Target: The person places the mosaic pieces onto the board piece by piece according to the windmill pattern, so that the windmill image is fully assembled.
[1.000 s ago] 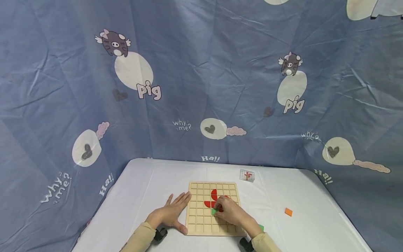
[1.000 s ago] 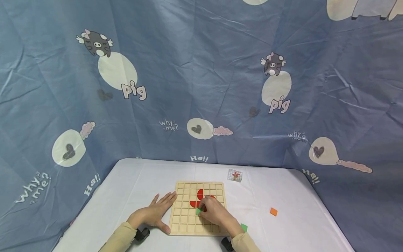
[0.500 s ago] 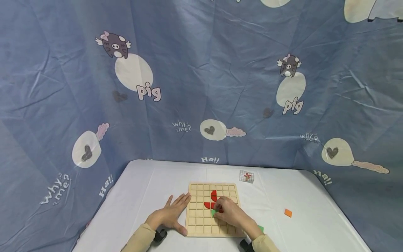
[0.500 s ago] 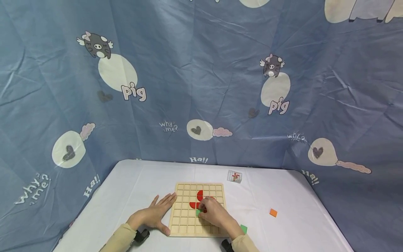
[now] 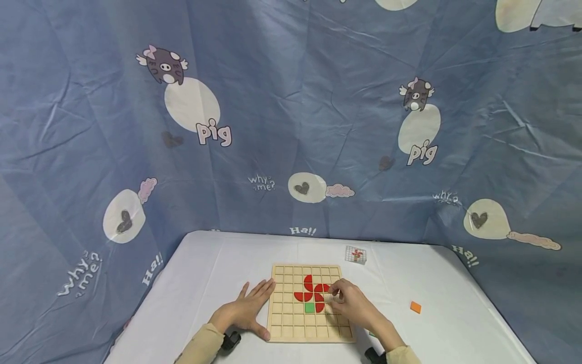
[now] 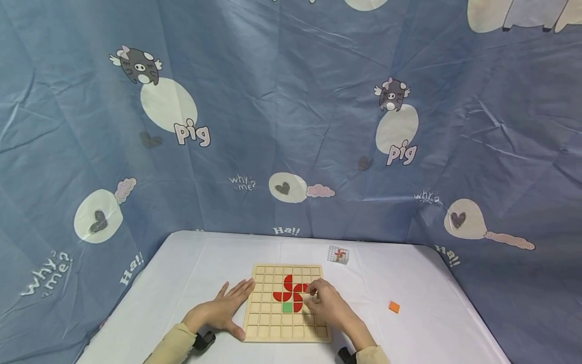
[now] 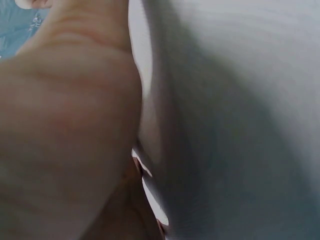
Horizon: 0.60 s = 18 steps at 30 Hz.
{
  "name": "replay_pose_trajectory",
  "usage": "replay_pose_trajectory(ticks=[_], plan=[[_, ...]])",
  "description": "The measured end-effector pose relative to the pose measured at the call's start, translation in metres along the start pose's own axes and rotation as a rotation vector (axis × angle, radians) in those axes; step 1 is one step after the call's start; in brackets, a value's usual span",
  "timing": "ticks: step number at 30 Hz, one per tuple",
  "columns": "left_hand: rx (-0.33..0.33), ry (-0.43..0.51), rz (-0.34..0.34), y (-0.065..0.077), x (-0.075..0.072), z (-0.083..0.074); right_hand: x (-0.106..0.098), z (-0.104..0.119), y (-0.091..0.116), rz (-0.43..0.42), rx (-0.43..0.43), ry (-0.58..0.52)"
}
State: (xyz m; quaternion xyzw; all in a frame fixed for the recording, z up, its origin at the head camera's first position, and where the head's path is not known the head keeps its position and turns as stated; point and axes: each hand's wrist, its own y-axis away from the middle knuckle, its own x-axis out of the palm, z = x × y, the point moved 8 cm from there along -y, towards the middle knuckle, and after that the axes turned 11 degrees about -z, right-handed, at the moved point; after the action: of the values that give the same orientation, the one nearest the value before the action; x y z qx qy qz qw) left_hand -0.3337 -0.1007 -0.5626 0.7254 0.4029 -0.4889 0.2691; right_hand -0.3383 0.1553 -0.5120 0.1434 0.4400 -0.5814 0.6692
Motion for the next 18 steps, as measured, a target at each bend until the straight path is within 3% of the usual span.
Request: replay_pose_trajectory(ticks=[11, 18], plan=[[0.003, 0.007, -0.001, 0.002, -0.003, -0.002, -0.049, -0.054, 0.024, -0.114, 0.21, 0.04], [0.005, 0.012, 0.001, 0.002, -0.004, -0.004, -0.076, -0.088, 0.042, -0.142, 0.282, 0.08]])
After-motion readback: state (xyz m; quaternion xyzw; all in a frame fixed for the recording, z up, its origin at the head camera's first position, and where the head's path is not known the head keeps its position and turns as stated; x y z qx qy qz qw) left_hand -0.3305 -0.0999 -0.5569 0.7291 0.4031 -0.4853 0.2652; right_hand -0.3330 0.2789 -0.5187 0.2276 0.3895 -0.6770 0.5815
